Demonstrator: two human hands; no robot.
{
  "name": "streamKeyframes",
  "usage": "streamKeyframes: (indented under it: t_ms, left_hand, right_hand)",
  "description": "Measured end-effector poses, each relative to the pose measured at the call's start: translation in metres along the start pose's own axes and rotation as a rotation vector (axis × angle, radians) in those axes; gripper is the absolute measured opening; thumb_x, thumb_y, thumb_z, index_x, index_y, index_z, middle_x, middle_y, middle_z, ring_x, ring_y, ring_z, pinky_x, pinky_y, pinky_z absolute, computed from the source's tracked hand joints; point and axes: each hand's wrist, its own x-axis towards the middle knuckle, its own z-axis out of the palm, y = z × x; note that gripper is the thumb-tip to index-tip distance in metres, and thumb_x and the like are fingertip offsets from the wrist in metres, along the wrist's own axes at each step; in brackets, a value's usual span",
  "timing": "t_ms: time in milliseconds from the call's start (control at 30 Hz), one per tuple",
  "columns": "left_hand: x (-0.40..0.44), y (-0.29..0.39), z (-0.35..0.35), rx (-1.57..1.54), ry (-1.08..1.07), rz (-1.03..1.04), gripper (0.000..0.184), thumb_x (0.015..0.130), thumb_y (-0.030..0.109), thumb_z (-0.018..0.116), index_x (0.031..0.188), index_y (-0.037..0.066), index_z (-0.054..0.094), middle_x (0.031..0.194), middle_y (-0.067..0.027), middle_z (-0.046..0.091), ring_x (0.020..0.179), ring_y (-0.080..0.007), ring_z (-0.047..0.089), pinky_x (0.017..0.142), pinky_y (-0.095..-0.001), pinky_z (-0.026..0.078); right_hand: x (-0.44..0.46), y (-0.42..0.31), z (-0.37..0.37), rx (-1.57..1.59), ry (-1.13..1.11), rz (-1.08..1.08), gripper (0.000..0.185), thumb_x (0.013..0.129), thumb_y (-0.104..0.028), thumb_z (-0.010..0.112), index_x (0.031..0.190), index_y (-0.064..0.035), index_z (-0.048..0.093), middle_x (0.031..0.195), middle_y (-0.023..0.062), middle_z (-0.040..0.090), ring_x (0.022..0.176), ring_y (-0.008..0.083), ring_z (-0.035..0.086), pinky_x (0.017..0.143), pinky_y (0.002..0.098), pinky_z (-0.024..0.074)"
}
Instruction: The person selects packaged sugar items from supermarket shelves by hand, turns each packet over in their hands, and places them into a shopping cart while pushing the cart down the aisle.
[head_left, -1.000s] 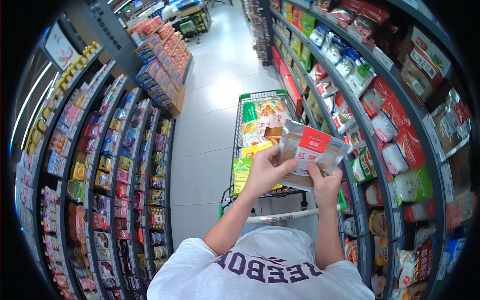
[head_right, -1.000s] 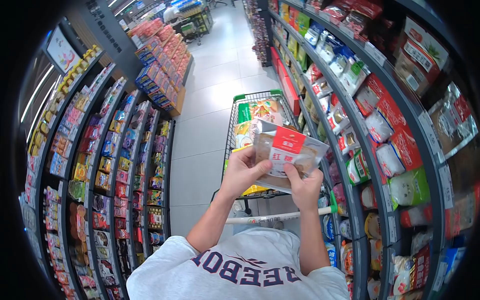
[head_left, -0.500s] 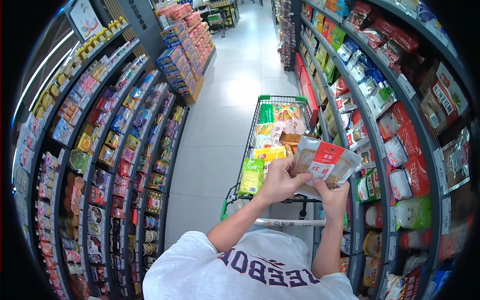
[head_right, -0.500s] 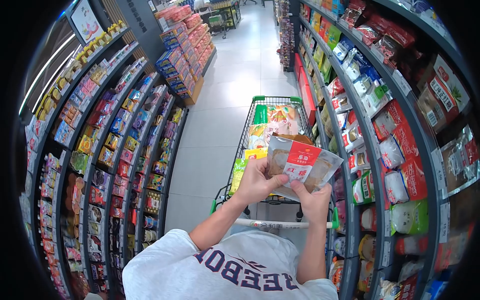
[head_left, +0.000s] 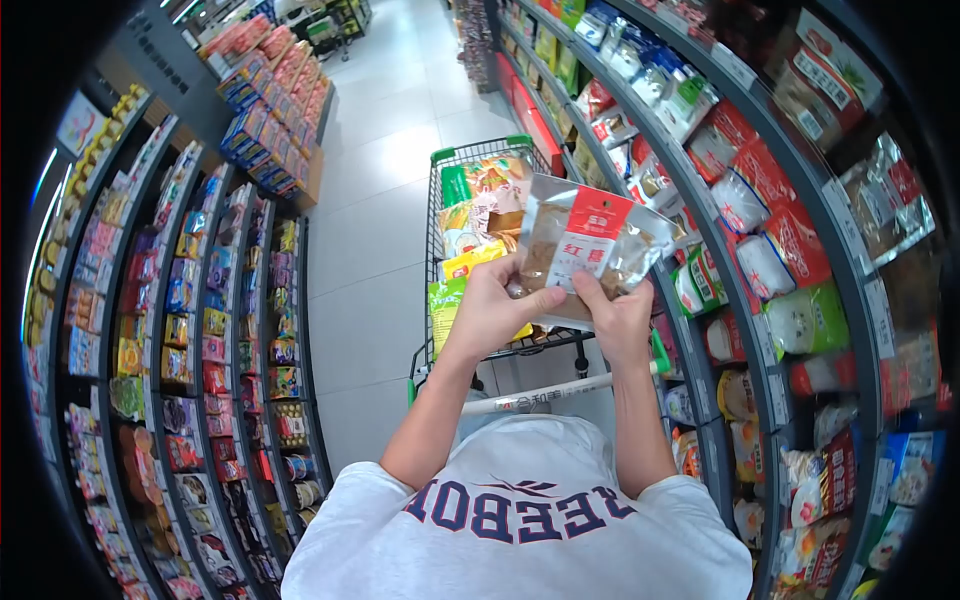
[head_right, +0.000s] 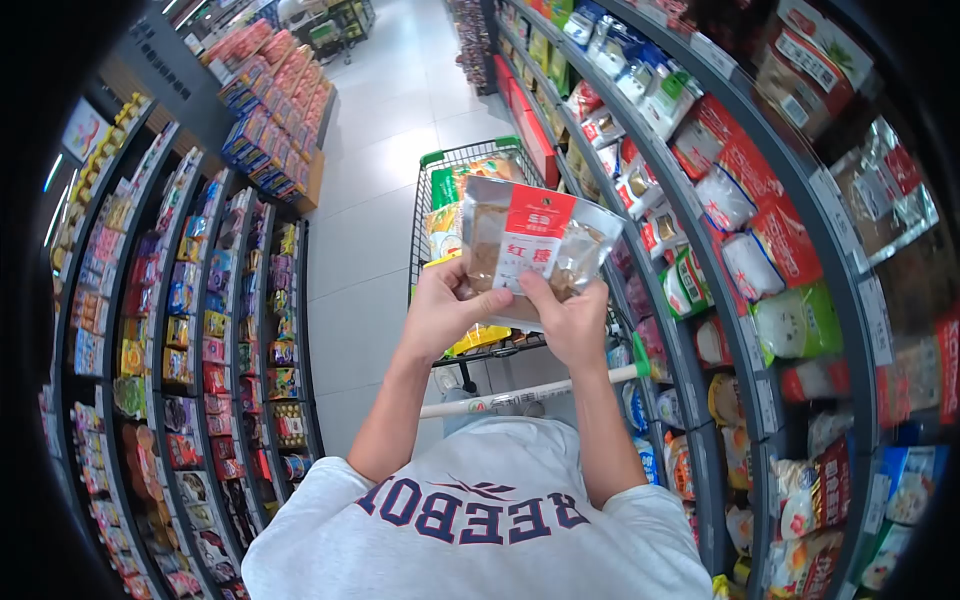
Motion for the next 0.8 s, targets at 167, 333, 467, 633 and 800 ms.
streamKeyframes:
  t_ms: [167, 333, 467, 633, 800]
  left_hand:
    - [0.000, -0.011, -0.001, -0.083, 0.039, 0.018, 0.027, 0.083, 0.006, 0.081, 0.107, -0.004, 0.071, 0.096, -0.0081, 0.075, 0.082, -0.0099, 0.068, 0.075, -0.0278, 0.055]
    - [-0.003, -0.007, 0.003, -0.065, 0.047, 0.064, 0.021, 0.084, 0.002, 0.078, 0.104, -0.004, 0.072, 0.095, -0.0083, 0.076, 0.083, -0.0099, 0.068, 0.076, -0.0278, 0.056]
    - [-0.003, -0.016, 0.004, 0.027, 0.081, 0.126, 0.022, 0.086, 0.002, 0.078, 0.105, -0.006, 0.070, 0.097, -0.0102, 0.075, 0.084, -0.0100, 0.068, 0.077, -0.0272, 0.056]
    - [0.000, -0.015, 0.004, -0.014, 0.134, 0.075, 0.023, 0.086, 0.010, 0.080, 0.102, -0.004, 0.071, 0.092, -0.0073, 0.075, 0.079, -0.0082, 0.066, 0.073, -0.0252, 0.054]
    - [-0.003, -0.015, 0.002, -0.084, 0.156, 0.008, 0.020, 0.089, 0.011, 0.078, 0.100, -0.004, 0.072, 0.089, -0.0056, 0.074, 0.076, -0.0064, 0.065, 0.070, -0.0230, 0.052]
  right_hand:
    - [0.000, 0.000, -0.007, -0.026, -0.112, 0.086, 0.025, 0.088, -0.006, 0.075, 0.111, 0.0030, 0.070, 0.105, 0.0093, 0.075, 0.094, 0.0145, 0.070, 0.085, 0.0312, 0.0552]
    - [-0.002, -0.003, -0.005, -0.023, -0.130, 0.082, 0.027, 0.086, -0.004, 0.077, 0.111, 0.0025, 0.070, 0.103, 0.0091, 0.075, 0.093, 0.0148, 0.070, 0.085, 0.0318, 0.0556]
    - [-0.004, 0.007, -0.002, -0.113, -0.080, -0.015, 0.025, 0.086, -0.003, 0.076, 0.110, 0.0026, 0.069, 0.101, 0.0091, 0.075, 0.091, 0.0153, 0.070, 0.083, 0.0316, 0.0558]
    - [-0.003, 0.008, 0.002, -0.099, -0.022, -0.045, 0.024, 0.086, -0.002, 0.076, 0.108, 0.0023, 0.069, 0.100, 0.0088, 0.075, 0.090, 0.0154, 0.070, 0.083, 0.0315, 0.0559]
    - [0.000, 0.011, -0.007, 0.113, -0.045, 0.140, 0.031, 0.085, -0.003, 0.077, 0.114, 0.0022, 0.067, 0.105, 0.0091, 0.074, 0.093, 0.0156, 0.070, 0.084, 0.0320, 0.0561]
